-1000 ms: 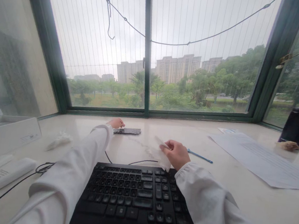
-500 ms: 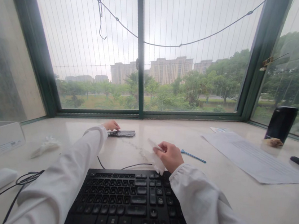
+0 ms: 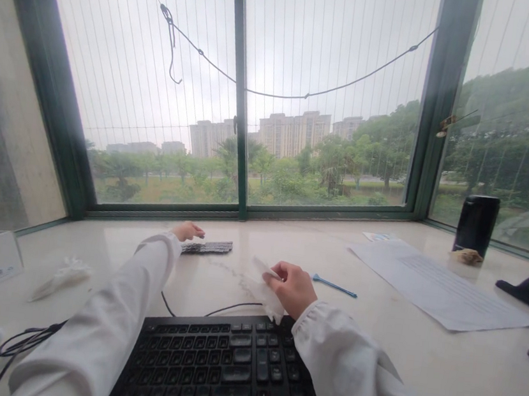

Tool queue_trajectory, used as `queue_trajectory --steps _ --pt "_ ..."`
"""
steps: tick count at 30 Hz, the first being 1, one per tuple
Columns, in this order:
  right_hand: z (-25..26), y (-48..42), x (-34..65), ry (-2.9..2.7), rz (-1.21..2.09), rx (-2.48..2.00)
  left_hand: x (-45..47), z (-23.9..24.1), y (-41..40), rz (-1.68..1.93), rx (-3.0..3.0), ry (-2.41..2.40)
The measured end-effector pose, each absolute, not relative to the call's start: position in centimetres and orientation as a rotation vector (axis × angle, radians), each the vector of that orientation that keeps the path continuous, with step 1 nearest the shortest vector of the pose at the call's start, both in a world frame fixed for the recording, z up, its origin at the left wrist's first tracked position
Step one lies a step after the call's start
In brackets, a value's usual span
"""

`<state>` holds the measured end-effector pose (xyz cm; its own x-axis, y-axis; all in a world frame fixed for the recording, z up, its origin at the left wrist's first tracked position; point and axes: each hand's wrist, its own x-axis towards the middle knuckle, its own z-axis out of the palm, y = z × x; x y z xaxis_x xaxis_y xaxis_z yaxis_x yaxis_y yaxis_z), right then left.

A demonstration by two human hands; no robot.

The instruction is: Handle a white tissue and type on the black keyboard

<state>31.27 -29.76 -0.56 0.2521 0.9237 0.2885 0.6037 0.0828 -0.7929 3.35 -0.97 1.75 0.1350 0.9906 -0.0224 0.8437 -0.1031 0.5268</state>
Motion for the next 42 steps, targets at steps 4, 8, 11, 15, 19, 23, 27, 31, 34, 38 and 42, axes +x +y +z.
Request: queue_trajectory --steps 4,8,11,15,19,23,27,31,34,38,42 --pt "-0.6 -29.8 31.3 -1.438 0.443 -1.621 3.4 2.7 -1.7 0.689 1.917 1.755" --pt "-0.6 -29.6 31.4 -1.434 0.415 -1.61 4.8 4.5 -3.7 0.845 1.918 1.603" --pt "-0.7 -29.4 31.6 -1.426 0.443 -1.598 7.3 6.0 -6.7 0.922 1.972 1.398" --pt "-1.5 -28.5 32.4 -1.346 0.618 -1.496 11.2 7.2 -12.7 0.97 2.04 1.203" --pt "-2.1 -27.2 33.1 -1.163 0.892 -1.256 13.9 7.5 -19.3 1.073 2.236 0.923" --pt "-1.3 -27.5 32.6 -0.963 1.113 -1.008 14.0 6.9 -25.5 1.232 2.533 0.986" --pt "-0.4 -28.7 31.5 -0.897 1.232 -0.866 13.2 5.4 -28.9 1.367 2.596 1.118" --pt "0.0 -29.2 31.1 -0.991 1.348 -0.766 13.5 3.7 -29.4 1.474 2.533 1.098" --pt "0.1 -29.6 30.9 -1.043 1.409 -0.743 13.9 2.7 -29.6 1.492 2.526 0.98" --pt "0.3 -30.4 30.3 -1.049 1.441 -0.795 13.7 2.0 -30.7 1.468 2.617 0.881" --pt "0.6 -30.9 30.0 -1.032 1.468 -0.797 13.3 2.1 -31.0 1.374 2.823 0.948"
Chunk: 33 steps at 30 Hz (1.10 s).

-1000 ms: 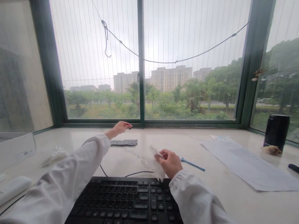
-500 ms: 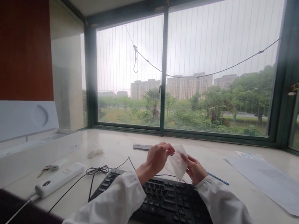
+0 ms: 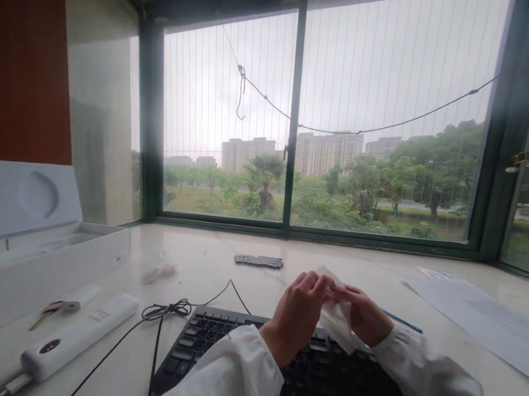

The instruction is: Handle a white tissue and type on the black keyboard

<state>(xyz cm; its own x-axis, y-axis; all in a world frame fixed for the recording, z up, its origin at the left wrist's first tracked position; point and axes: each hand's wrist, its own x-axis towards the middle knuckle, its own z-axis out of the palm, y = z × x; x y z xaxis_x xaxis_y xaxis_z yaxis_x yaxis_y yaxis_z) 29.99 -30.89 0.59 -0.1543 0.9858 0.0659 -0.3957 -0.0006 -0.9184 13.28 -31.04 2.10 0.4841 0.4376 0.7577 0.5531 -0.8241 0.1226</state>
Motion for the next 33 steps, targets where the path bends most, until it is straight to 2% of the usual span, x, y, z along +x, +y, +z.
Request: queue_trajectory --steps 4,7,9,12,17,20,33 --pt "1.0 -31.2 29.9 -1.05 1.4 -0.861 13.0 2.4 -30.9 -1.139 -2.544 -0.861" --pt "1.3 -31.6 29.7 -1.085 1.348 -0.896 12.8 2.4 -30.8 -1.198 -2.579 -0.871" --pt "1.3 -31.8 29.5 -1.126 1.429 -0.909 12.8 2.4 -30.7 -1.287 -2.631 -0.879" --pt "1.2 -32.0 29.1 -1.123 1.326 -0.881 12.8 2.3 -30.5 -1.565 -2.703 -0.91" --pt "0.9 -32.0 28.7 -1.179 1.166 -0.826 13.3 2.2 -30.7 -2.2 -2.747 -1.335" --pt "0.8 -32.0 28.7 -1.145 1.149 -0.841 13.6 1.9 -30.8 -2.365 -2.795 -1.408" --pt "0.3 -31.6 30.1 -1.053 1.246 -0.922 14.1 1.0 -31.3 -2.134 -2.947 -1.267"
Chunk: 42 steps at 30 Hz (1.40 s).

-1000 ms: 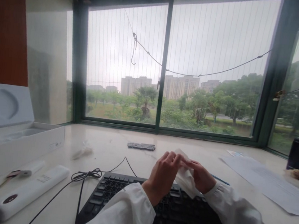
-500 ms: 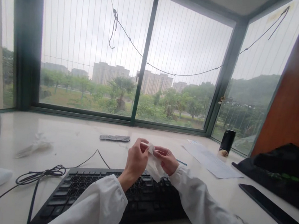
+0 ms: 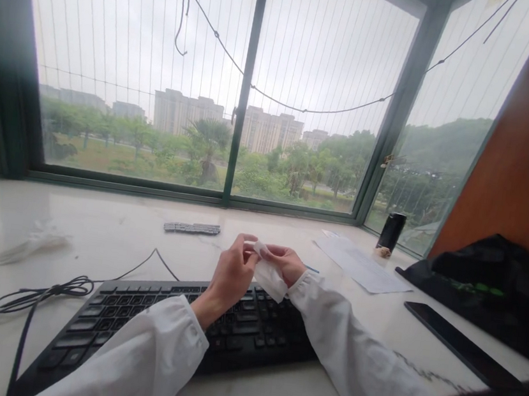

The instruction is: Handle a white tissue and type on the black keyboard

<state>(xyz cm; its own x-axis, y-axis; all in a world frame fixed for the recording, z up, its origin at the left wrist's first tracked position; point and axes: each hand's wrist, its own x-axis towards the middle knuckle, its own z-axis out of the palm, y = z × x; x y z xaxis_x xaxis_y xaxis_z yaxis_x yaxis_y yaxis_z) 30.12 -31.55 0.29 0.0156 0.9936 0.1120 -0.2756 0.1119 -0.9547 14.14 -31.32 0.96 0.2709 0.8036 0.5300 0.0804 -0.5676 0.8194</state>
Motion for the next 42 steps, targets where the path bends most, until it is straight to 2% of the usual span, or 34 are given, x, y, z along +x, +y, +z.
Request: queue_trajectory --steps 7,19,35,42 --pt "-0.4 -30.7 31.4 -1.017 1.259 -1.066 13.9 0.4 -30.9 1.255 2.034 0.841" --pt "-0.4 -30.9 30.9 -1.036 1.287 -1.061 13.0 1.2 -31.8 1.242 2.544 1.052" --pt "-1.2 -30.4 31.7 -1.077 1.326 -1.053 12.7 1.9 -31.6 1.292 2.474 1.066" --pt "-1.5 -30.1 31.9 -1.067 1.295 -1.078 12.5 1.8 -31.9 1.203 2.554 1.107"
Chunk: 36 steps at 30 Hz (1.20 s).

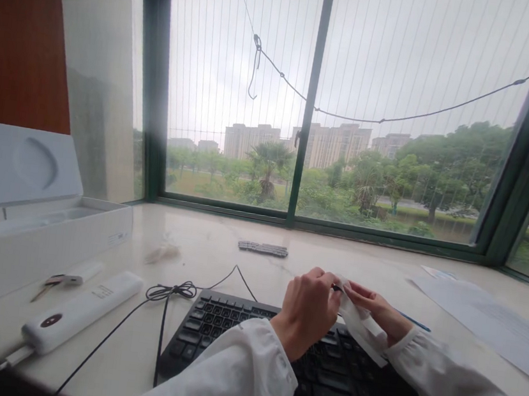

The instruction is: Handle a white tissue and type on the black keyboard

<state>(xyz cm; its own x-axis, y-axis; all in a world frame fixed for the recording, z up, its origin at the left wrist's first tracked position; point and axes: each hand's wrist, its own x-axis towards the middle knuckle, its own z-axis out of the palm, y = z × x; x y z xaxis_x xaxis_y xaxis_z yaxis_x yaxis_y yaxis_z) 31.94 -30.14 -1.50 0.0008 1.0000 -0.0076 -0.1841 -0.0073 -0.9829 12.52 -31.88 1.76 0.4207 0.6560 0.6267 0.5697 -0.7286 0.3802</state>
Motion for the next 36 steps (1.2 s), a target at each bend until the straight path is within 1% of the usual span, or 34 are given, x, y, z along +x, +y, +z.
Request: queue_trajectory --steps 8,12,23,31,36 --pt "-1.5 -29.9 32.3 -1.131 1.338 -1.043 12.5 1.9 -32.1 1.216 2.529 1.113" --pt "-1.6 -29.9 32.2 -1.05 1.346 -1.04 12.6 2.1 -32.2 1.238 2.464 1.109" --pt "-0.7 -31.2 30.5 -1.13 1.262 -1.065 12.7 1.9 -31.6 1.325 2.383 0.998" --pt "-0.1 -31.8 29.7 -1.173 1.217 -1.021 12.7 1.9 -31.7 1.281 2.33 1.078" --pt "0.0 -31.9 29.6 -1.19 1.142 -1.08 12.7 1.8 -31.3 1.249 2.177 1.059"
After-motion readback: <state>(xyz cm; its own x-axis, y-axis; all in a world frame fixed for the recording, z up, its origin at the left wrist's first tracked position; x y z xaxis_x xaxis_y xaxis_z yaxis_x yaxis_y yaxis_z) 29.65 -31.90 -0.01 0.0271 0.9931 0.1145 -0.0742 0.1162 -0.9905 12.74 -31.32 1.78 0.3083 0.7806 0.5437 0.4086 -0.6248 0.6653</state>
